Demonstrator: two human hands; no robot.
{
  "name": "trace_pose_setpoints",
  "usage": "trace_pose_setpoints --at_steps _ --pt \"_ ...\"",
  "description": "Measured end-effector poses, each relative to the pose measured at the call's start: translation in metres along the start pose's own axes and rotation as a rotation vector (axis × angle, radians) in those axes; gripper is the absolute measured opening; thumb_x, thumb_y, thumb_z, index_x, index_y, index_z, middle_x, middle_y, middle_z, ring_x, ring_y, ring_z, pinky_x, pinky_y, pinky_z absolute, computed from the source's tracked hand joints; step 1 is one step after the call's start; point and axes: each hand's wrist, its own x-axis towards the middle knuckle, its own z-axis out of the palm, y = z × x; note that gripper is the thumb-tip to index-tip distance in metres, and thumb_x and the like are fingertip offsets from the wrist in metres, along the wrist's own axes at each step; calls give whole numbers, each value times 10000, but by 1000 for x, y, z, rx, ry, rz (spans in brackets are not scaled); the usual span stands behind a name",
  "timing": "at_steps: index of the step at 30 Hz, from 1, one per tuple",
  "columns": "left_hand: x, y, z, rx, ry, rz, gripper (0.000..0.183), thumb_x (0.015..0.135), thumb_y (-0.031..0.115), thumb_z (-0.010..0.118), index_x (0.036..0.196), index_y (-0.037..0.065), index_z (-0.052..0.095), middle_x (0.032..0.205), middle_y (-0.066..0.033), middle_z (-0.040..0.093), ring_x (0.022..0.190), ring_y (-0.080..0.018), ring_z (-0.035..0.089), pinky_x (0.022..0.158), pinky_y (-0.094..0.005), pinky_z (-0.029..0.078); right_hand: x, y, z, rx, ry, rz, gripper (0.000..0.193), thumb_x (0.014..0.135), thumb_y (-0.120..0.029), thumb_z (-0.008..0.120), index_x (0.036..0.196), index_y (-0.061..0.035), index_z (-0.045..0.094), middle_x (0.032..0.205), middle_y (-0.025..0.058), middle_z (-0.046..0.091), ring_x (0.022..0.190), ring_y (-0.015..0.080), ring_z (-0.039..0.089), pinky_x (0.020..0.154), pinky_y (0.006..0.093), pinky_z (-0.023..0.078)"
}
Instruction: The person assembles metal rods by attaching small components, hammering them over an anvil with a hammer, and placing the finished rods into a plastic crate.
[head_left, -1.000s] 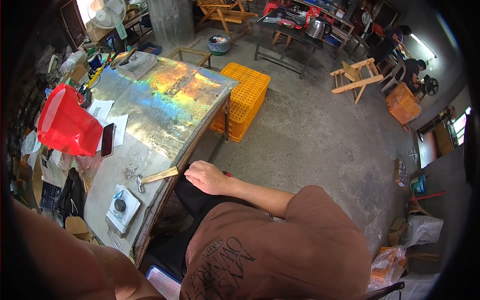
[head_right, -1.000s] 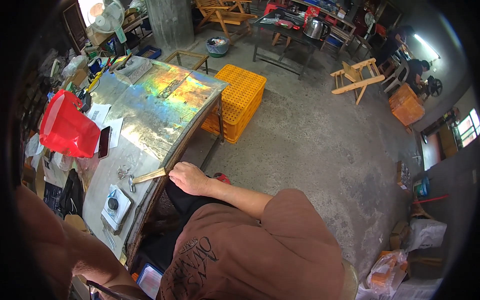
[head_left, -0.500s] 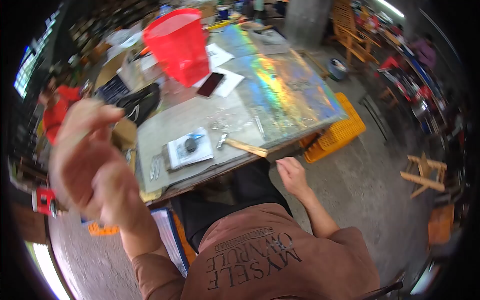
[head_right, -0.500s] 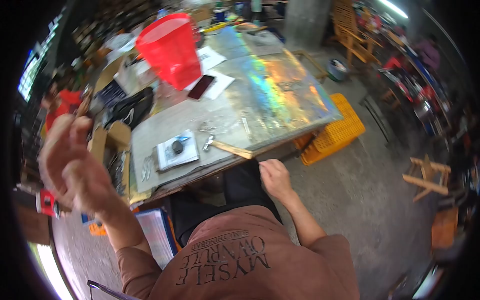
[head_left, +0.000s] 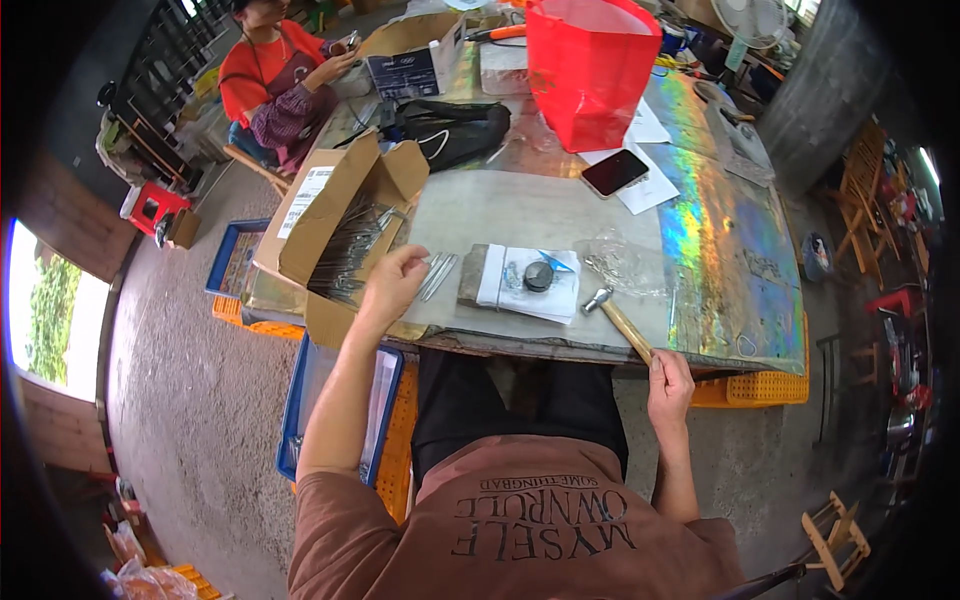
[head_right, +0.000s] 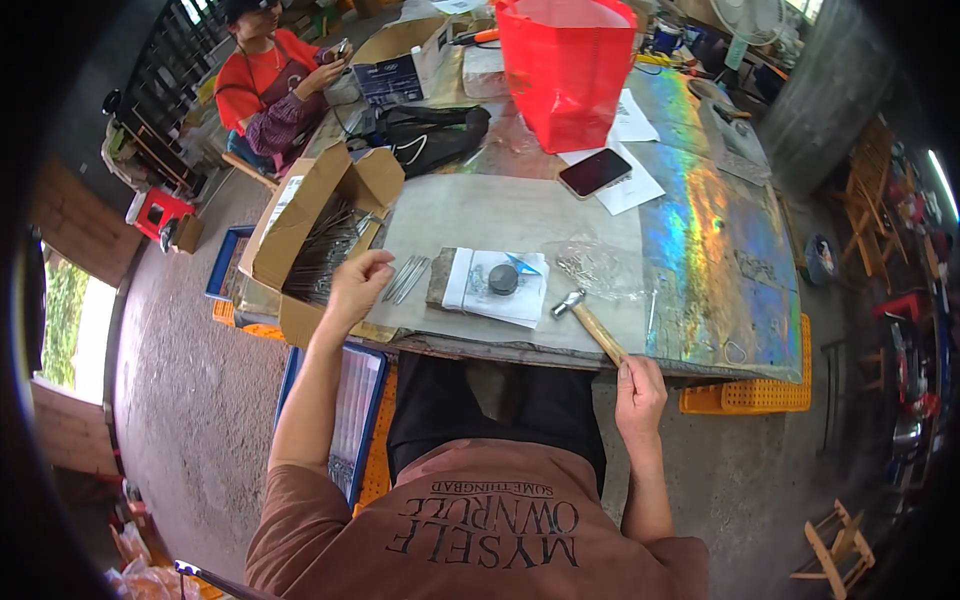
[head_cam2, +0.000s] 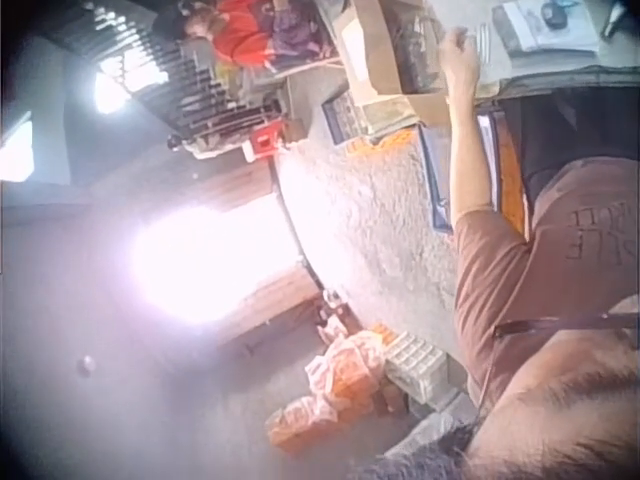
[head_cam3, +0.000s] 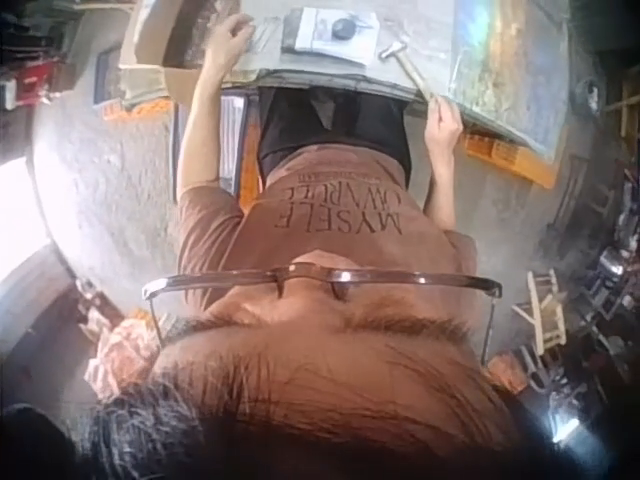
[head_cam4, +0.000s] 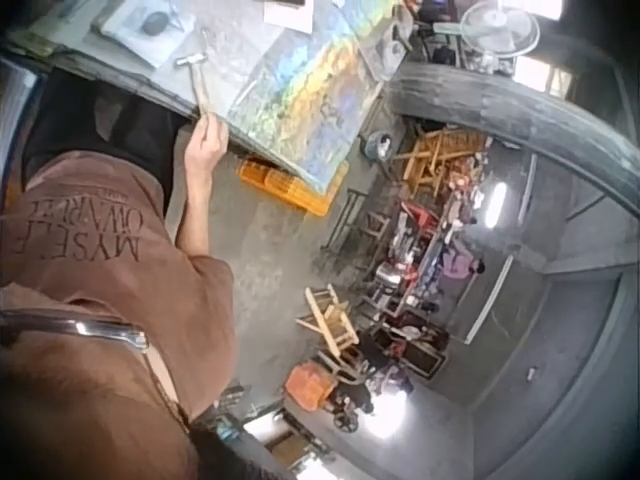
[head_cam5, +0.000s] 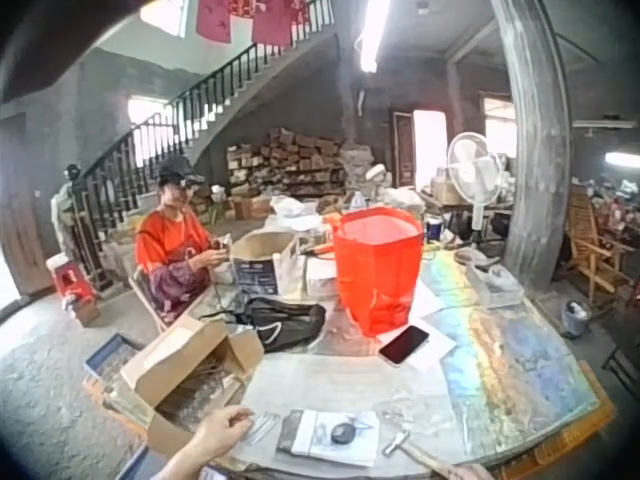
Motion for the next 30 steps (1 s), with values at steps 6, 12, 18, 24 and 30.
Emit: trace_pose_setpoints --at_steps 6,12,18,24,30 --pt "19 -78 19 285 208 90 170 740 93 548 883 10 585 703 -128 574 644 -231 561 600 -312 434 16 -10 15 41 -34 -46 114 811 -30 497 864 45 564 773 141 548 683 251 537 622 306 428" --pt "40 -66 -7 577 348 -27 137 773 75 492 873 25 571 869 -181 562 842 -354 536 714 -407 432 9 -1 14 20 -76 41 126 807 -23 491 883 44 567 785 144 545 692 249 533 622 304 427" --pt "68 -78 -18 744 295 -192 190 781 169 530 903 30 571 911 -172 567 858 -339 553 725 -414 449 12 2 18 12 -65 4 127 810 -27 493 885 41 570 780 139 541 690 244 531 620 303 425" --pt "95 -80 -19 719 187 -404 319 752 296 558 939 39 575 971 -205 568 909 -362 543 749 -432 446 12 2 19 11 -79 29 126 810 -23 490 881 43 571 783 140 538 692 245 531 625 302 426" --pt "107 -84 -19 594 192 -579 311 773 208 459 1016 40 556 1046 -211 546 978 -372 517 796 -455 423 10 2 19 -13 -92 37 125 808 -20 489 880 44 568 780 141 535 699 249 531 631 305 426"
